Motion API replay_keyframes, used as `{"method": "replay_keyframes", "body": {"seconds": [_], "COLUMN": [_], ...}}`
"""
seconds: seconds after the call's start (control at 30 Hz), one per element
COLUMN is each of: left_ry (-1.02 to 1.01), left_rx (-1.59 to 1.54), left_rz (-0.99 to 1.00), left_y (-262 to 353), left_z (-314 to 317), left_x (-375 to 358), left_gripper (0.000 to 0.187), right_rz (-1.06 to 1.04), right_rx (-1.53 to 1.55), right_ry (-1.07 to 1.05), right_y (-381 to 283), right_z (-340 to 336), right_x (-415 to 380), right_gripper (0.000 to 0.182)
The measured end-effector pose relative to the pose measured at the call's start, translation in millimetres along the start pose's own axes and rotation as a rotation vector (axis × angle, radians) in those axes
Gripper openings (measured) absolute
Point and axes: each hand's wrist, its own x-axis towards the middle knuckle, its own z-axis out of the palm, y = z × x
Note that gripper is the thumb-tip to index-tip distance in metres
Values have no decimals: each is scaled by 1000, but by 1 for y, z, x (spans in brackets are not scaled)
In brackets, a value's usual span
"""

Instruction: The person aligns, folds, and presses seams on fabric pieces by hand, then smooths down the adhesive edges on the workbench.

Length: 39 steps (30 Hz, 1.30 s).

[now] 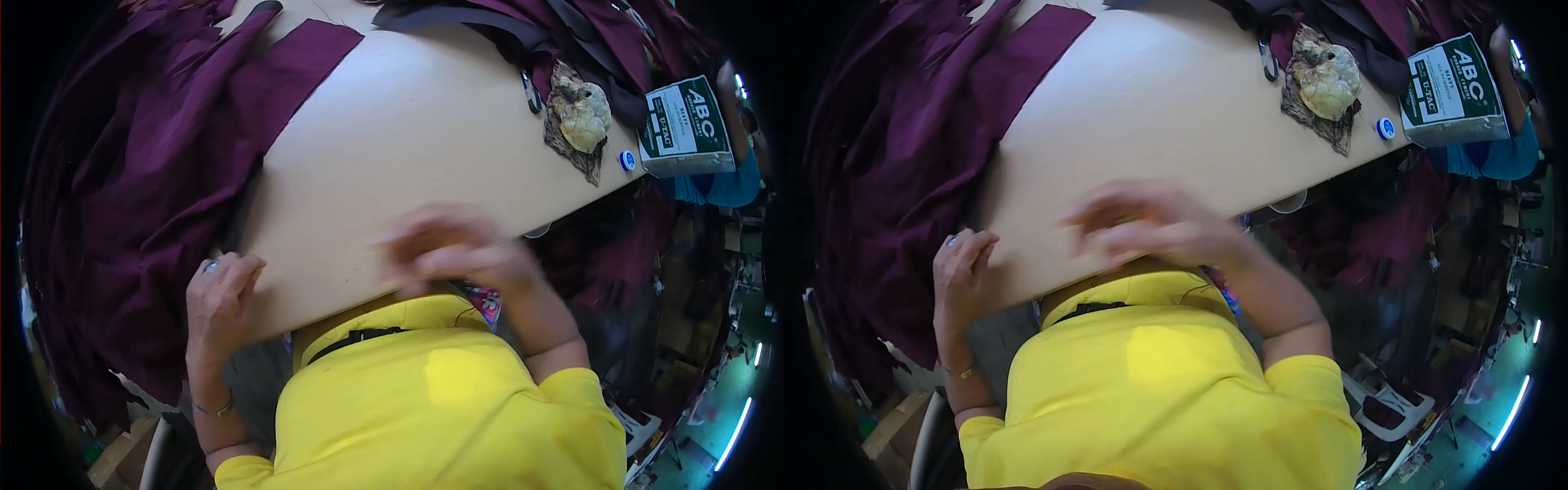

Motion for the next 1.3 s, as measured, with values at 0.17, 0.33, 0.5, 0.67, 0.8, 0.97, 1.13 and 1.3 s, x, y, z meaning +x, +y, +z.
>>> {"method": "replay_keyframes", "body": {"seconds": [0.17,0.33,0.5,0.67,0.8,0.97,1.13,1.3], "left_ry": [-32,33,138,87,103,172,237,58], "left_rx": [0,121,344,434,360,409,518,583], "left_rz": [67,159,191,116,95,98,158,70], "left_y": [-1,-4,-4,-23,-32,-33,-36,-35], "left_z": [13,11,24,43,46,44,59,55], "left_x": [17,37,79,86,85,90,104,117], "left_gripper": [7,9,25,37,37,36,35,38], "right_rz": [-194,270,514,869,828,764,613,692], "right_rx": [-23,-943,-1763,-1738,-1783,-1608,-1999,-1652], "right_ry": [485,1123,880,855,828,877,899,830], "right_y": [-23,55,95,110,121,118,116,80], "right_z": [-85,-147,-179,-197,-199,-209,-181,-142], "right_x": [-154,-226,-216,-209,-208,-214,-208,-197], "right_gripper": [26,24,65,82,78,87,85,51]}}
